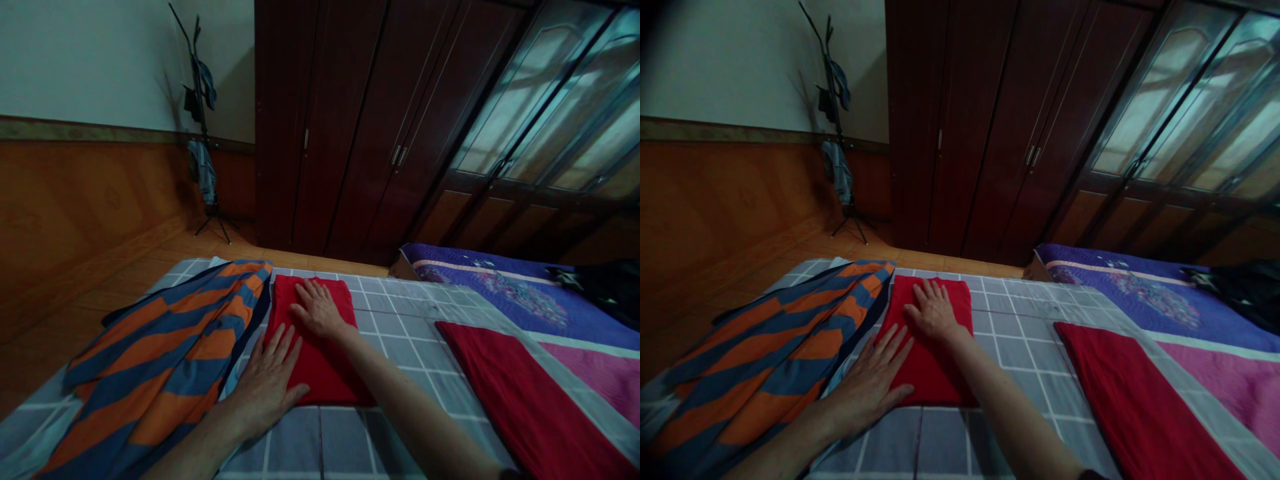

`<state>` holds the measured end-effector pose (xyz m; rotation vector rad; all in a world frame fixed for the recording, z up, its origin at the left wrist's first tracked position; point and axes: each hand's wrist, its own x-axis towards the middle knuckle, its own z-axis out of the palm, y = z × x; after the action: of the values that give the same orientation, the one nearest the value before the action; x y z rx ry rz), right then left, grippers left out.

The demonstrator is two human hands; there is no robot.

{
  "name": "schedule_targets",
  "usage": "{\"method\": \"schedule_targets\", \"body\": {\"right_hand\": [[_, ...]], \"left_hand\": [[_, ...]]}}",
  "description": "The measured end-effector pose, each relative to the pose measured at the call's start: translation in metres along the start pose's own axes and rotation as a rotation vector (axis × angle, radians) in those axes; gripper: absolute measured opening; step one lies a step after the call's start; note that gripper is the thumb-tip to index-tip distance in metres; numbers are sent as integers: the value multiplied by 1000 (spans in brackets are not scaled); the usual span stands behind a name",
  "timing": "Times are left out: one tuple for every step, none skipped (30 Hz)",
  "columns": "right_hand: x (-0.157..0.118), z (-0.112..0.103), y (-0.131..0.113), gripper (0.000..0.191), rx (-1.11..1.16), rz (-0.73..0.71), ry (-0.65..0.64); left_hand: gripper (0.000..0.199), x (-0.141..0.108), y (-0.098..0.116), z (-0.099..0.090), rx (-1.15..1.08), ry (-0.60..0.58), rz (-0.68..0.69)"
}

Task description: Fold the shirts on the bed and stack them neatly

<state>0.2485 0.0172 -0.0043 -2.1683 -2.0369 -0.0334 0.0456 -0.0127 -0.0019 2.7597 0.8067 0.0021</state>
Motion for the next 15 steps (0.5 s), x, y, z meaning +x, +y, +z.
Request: {"method": "schedule_targets", "body": {"right_hand": [[4,3,-9,61,10,-63,-16],[10,5,-15,60,17,-99,-26],[16,7,-17,60,20,-102,-26],[22,8,-15,60,18,-74,-15],[27,8,-10,59,14,-28,-1],[31,8,-1,59,10,27,14],[34,7,9,59,4,85,27],[36,6,20,59,0,141,37],[35,5,31,59,-3,193,43],[32,4,42,58,-4,239,46],[28,3,52,57,-3,280,48],[23,2,60,56,-1,316,51],[16,0,68,54,4,349,55],[8,-1,75,51,12,379,62],[-1,-3,81,50,21,406,71]], "left_hand": [[70,0,0,0,-1,-5,-5],[70,0,0,1,1,-3,-6],[70,1,-1,1,6,5,-5],[70,1,-1,3,10,14,-4],[69,1,-2,4,13,21,-1],[69,1,-2,4,15,23,2],[69,1,-2,4,15,22,0],[69,0,-2,4,13,17,-2],[69,0,-2,4,12,14,-3],[69,0,-2,3,11,14,-2],[69,0,-2,2,7,17,0],[69,-1,-2,2,2,21,3],[68,-1,-2,1,-4,27,7],[69,-1,-2,2,-11,34,13],[69,-2,-3,2,-18,43,17]]}}
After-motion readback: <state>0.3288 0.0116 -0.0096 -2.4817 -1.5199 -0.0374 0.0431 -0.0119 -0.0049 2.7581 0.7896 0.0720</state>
